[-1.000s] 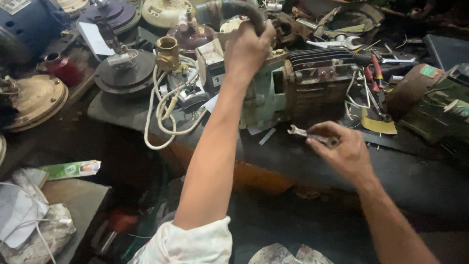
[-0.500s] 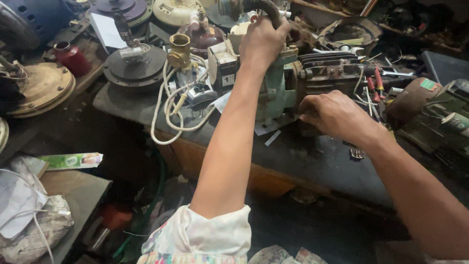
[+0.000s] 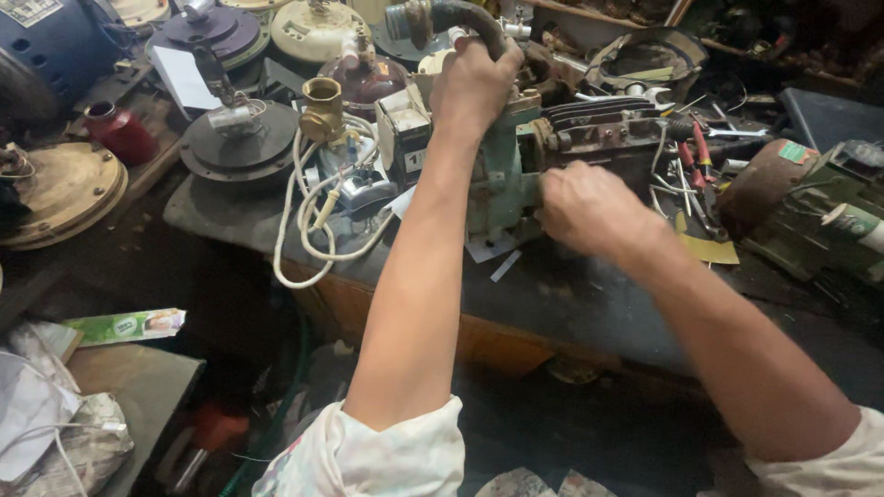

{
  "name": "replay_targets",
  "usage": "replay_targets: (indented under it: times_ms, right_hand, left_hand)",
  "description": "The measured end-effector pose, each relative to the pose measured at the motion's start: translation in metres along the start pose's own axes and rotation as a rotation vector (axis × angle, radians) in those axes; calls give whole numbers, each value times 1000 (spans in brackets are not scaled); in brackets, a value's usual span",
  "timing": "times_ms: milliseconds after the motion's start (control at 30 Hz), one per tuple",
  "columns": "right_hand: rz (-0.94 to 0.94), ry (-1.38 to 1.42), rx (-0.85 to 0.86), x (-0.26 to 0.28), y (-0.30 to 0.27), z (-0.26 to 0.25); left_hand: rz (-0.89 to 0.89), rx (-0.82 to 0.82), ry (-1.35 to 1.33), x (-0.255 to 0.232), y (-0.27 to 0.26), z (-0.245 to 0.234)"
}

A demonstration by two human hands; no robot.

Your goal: The person uses a wrench to loosen and remove bolts from a motor housing on a cluttered workbench. They then detach the housing, handle a green wire, and reattach the housing to the motor.

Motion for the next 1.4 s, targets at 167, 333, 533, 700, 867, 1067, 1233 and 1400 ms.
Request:
replay_targets:
  times_ms: [167,333,533,700,867,1067,1233,1400]
  right_hand:
    - [92,81,-35,-2,-10,-5]
    - [-76,113,-109,9,-9,-16]
    - [104,143,-133,-6,-15,-11]
    - [141,184,-149,-8,-15,-15]
    - [217,174,-184,-5,-23,-16]
    - [287,287,-300,-2,-53,-14]
    - [339,298,-366,1,-59,-14]
    - [292,290,-379,1,-55,-18]
  left_hand:
    - [-68,50,-20,1,1,0]
    - [-85,45,-26,1,1,-4]
    - [-108,33,26,4,3,-2]
    - [-87,31,51,6,8,0]
    - [-85,47,32,8,12,2]
    - [-57,-22,-3,12,16,6]
    - [-59,-35,-22,23,21,13]
    - [330,101,228,0,25,29]
Point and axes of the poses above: each hand's wrist, its own y-axis towards the middle knuckle, its own z-axis out of the palm, x = y × z, the point moved 10 cm from there along y, towards the middle knuckle, and after that the axes turned 13 degrees about z, right-handed, at the moved point
